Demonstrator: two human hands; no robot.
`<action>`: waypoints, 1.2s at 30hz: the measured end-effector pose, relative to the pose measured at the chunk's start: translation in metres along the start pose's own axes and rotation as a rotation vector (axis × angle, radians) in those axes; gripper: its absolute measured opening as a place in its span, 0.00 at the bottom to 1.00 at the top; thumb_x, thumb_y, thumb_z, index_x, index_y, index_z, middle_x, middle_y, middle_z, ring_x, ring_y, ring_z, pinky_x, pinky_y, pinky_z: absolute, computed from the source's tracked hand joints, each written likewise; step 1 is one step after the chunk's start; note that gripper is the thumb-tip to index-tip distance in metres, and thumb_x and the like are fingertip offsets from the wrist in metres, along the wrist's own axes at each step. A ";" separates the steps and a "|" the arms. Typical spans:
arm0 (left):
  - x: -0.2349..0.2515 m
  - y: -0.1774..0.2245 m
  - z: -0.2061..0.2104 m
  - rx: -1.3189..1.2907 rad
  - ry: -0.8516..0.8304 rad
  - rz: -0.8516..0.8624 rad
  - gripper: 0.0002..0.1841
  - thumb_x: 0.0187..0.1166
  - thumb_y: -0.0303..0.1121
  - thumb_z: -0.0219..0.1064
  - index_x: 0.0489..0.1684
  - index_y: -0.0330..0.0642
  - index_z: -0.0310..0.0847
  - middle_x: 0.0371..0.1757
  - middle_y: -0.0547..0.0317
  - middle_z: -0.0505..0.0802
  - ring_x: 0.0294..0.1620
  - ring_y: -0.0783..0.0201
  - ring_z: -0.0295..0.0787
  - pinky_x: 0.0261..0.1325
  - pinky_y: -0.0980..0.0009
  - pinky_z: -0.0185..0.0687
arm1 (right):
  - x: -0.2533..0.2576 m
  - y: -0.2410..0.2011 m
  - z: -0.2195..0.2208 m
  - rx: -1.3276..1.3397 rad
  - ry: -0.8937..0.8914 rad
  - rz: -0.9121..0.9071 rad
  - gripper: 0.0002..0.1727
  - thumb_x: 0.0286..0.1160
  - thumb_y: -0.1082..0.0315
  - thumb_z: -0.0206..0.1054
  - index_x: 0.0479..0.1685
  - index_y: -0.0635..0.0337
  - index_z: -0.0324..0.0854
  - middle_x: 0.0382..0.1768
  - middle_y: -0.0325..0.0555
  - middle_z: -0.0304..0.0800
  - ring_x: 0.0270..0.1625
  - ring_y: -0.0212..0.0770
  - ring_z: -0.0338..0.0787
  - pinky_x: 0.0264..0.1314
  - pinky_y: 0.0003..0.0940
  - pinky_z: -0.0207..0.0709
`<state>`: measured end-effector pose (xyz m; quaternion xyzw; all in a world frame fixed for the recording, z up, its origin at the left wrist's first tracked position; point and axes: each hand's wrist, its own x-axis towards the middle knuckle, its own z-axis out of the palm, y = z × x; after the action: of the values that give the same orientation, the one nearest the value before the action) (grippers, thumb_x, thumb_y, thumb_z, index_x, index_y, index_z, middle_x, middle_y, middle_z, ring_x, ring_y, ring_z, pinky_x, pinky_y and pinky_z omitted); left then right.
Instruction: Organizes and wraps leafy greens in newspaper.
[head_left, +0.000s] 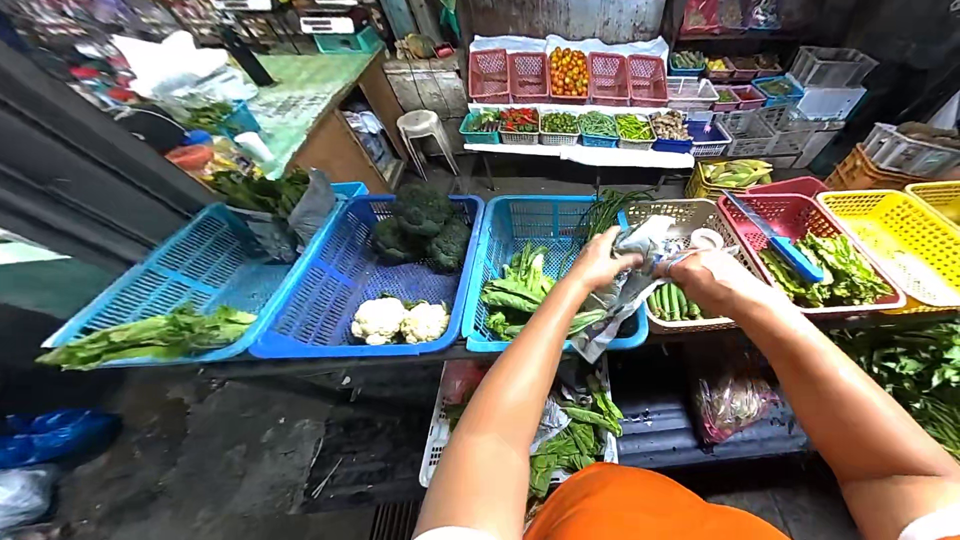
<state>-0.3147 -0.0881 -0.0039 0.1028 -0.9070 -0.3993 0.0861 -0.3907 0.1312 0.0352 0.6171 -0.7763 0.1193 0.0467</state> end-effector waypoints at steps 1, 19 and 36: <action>-0.005 0.006 -0.011 -0.111 0.061 0.035 0.34 0.83 0.46 0.69 0.83 0.34 0.68 0.75 0.35 0.82 0.78 0.43 0.78 0.82 0.45 0.70 | 0.002 -0.002 -0.010 -0.032 0.023 0.026 0.14 0.77 0.80 0.63 0.48 0.54 0.93 0.41 0.55 0.95 0.49 0.62 0.94 0.51 0.68 0.84; -0.301 0.025 -0.088 0.413 -0.364 0.132 0.04 0.73 0.27 0.68 0.34 0.47 0.89 0.26 0.59 0.91 0.29 0.55 0.90 0.32 0.49 0.84 | -0.048 -0.103 0.009 0.624 -0.519 -0.512 0.15 0.79 0.55 0.68 0.31 0.56 0.84 0.23 0.44 0.84 0.30 0.43 0.87 0.33 0.48 0.81; -0.341 -0.159 0.021 0.612 0.248 -0.209 0.16 0.76 0.19 0.61 0.58 0.39 0.89 0.68 0.44 0.90 0.68 0.41 0.88 0.55 0.43 0.89 | -0.087 -0.124 0.176 0.236 0.026 -0.225 0.11 0.74 0.70 0.64 0.47 0.58 0.91 0.38 0.55 0.93 0.39 0.58 0.94 0.39 0.53 0.88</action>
<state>0.0278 -0.0912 -0.1617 0.2639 -0.9519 -0.1001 0.1194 -0.2367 0.1445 -0.1383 0.7000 -0.6821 0.2116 -0.0028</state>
